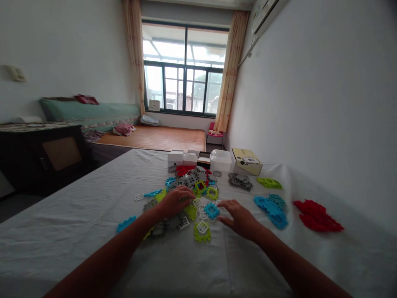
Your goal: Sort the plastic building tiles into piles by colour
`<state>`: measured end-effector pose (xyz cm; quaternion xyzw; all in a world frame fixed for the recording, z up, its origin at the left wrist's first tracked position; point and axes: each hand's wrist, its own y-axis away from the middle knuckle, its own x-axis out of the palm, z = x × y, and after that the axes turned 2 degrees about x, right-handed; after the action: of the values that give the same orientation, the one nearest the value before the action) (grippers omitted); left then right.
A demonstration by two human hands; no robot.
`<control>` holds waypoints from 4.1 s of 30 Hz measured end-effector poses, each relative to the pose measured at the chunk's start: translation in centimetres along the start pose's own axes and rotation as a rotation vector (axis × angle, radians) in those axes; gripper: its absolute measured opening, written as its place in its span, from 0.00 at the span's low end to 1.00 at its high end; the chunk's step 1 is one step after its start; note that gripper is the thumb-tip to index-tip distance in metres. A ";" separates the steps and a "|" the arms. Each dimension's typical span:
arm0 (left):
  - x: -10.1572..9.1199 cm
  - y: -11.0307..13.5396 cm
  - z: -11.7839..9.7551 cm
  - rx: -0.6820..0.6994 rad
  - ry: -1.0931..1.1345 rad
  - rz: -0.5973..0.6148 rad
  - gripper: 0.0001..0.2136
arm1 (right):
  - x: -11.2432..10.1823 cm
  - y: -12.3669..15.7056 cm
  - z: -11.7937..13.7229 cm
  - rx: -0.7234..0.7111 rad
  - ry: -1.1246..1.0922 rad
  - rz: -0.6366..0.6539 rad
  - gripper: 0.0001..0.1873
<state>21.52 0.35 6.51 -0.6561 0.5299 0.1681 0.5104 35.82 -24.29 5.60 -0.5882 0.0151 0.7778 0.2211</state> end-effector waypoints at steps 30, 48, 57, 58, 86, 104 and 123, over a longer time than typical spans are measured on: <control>-5.8 4.9 10.9 -0.604 0.033 -0.309 0.22 | -3.5 2.7 -14.2 0.373 0.331 0.064 0.25; -6.6 6.3 12.7 -0.630 0.013 -0.225 0.21 | 0.4 -5.5 -3.7 0.060 -0.008 0.165 0.14; -5.5 4.9 11.3 -0.617 0.069 -0.149 0.21 | -0.3 -3.6 -9.4 0.191 0.039 0.078 0.11; -5.3 4.8 11.1 -0.596 0.078 -0.136 0.20 | -0.3 -3.6 -9.8 0.208 0.041 0.054 0.12; -4.7 5.3 11.2 -0.508 0.056 -0.111 0.16 | 0.6 -3.9 -7.5 0.123 0.335 -0.216 0.15; -4.8 5.3 10.8 -0.506 0.084 -0.104 0.16 | 2.0 -4.3 -3.3 -0.046 0.053 -0.201 0.15; -4.9 5.2 10.6 -0.508 0.072 -0.091 0.16 | 3.4 -4.6 1.1 -0.334 0.012 0.062 0.14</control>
<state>18.53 12.36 3.19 -0.7919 0.4585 0.2491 0.3173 35.78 -18.76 3.86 -0.6208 -0.0950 0.7723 0.0960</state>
